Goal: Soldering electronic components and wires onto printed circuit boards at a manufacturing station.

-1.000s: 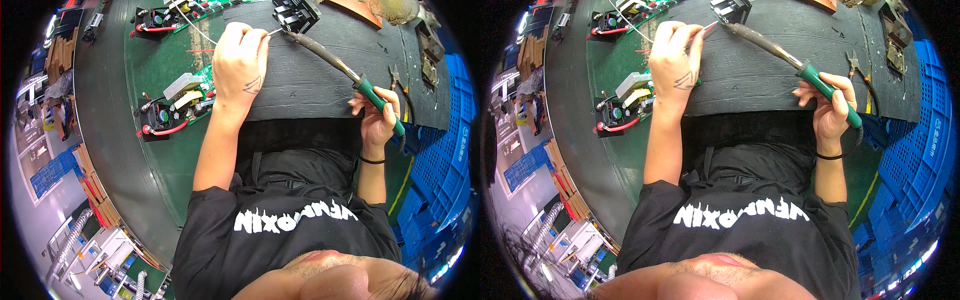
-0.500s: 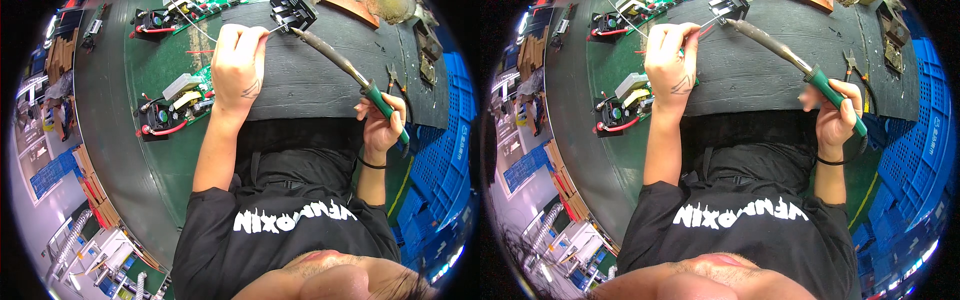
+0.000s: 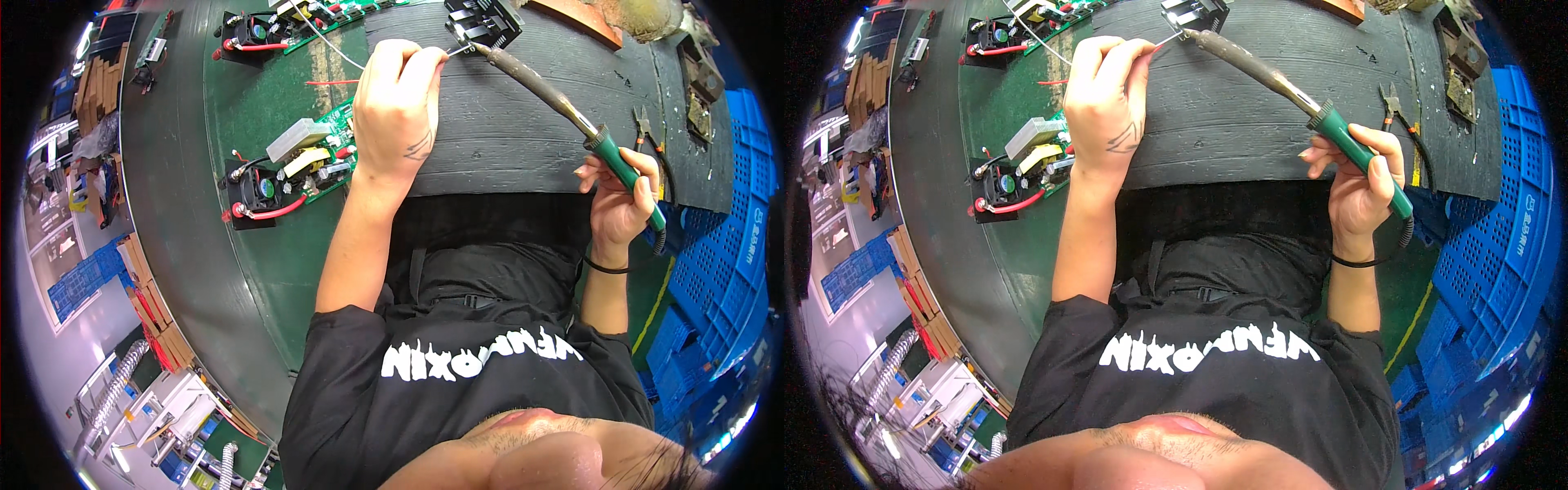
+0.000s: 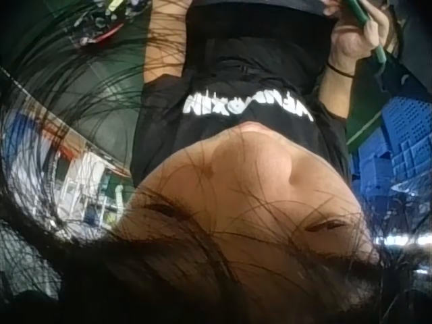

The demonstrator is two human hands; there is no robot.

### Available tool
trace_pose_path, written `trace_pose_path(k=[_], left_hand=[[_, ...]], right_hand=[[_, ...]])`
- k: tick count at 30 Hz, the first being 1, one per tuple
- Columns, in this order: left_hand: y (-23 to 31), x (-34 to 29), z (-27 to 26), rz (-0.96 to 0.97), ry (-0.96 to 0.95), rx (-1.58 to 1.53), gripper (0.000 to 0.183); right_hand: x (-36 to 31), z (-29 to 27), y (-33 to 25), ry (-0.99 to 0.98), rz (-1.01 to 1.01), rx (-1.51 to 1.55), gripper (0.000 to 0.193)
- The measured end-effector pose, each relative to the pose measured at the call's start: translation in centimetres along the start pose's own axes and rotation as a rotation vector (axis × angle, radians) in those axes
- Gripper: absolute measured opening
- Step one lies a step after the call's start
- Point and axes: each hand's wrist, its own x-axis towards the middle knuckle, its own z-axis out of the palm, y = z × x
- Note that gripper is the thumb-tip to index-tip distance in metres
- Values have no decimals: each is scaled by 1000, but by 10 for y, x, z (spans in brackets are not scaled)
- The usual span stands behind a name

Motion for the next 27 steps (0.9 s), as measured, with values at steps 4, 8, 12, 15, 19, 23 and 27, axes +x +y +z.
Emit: trace_pose_path(k=[4, 8, 12, 15, 19, 23, 27], left_hand=[[0, 0, 2, -5, 2, 3, 16], [-1, 0, 3, -5, 0, 0, 15], [0, 1, 1, 8, 2, 26, 15], [0, 1, -5, 11, 20, 47, 16], [-1, 0, -17, 6, 25, 66, 15], [1, -2, -38, 3, 0, 119, 17], [-2, -4, -73, -9, -49, 232, 17]], right_hand=[[0, 0, 1, -9, 7, -26, 42], [1, 0, 2, -2, 13, -23, 42], [2, -1, 3, -9, 10, -17, 41], [2, -1, 3, -7, 15, -5, 41], [3, 0, 4, -14, 12, -15, 41], [3, 0, 4, -19, 10, -19, 41], [4, -3, 3, -22, 5, 15, 43]])
